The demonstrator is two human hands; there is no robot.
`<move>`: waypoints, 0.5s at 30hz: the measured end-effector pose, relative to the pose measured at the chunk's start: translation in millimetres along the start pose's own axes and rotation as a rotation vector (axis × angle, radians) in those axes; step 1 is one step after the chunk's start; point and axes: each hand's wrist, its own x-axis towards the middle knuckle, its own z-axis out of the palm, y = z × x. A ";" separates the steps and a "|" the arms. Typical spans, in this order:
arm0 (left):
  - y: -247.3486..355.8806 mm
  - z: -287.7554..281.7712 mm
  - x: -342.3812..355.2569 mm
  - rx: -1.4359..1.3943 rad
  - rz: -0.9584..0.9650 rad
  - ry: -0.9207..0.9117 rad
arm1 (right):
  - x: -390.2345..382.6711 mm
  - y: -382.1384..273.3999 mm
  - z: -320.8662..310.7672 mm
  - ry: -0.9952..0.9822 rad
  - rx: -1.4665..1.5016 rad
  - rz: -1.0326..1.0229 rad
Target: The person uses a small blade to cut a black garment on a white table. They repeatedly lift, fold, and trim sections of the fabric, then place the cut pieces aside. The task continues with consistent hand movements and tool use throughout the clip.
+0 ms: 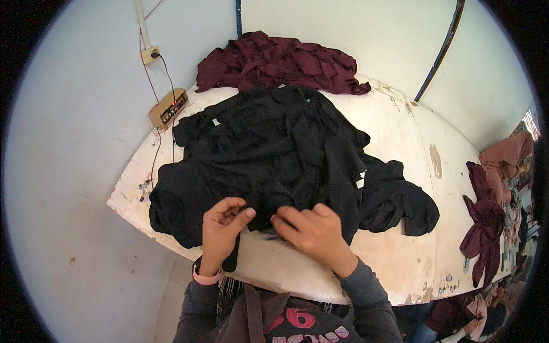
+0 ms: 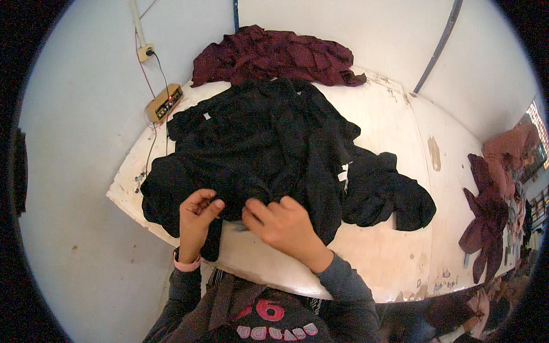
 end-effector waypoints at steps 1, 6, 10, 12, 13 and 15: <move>-3.0 -2.5 1.8 0.128 0.047 -0.079 | 0.9 -3.1 -0.2 -0.001 0.002 -0.033; -0.9 0.8 -4.2 0.171 -0.079 -0.302 | -1.9 -1.1 2.1 0.139 0.023 -0.113; -5.6 -2.3 -3.5 0.115 -0.166 -0.335 | -7.3 3.8 6.6 0.139 0.067 -0.147; -6.8 -5.6 -3.1 0.074 -0.194 -0.354 | -8.3 4.1 11.1 0.125 0.084 -0.168; -8.1 -6.6 -2.0 0.082 -0.211 -0.371 | -11.0 3.6 13.6 0.114 0.085 -0.169; -9.7 -10.6 0.6 0.098 -0.244 -0.406 | -11.9 3.9 15.6 0.119 0.125 -0.166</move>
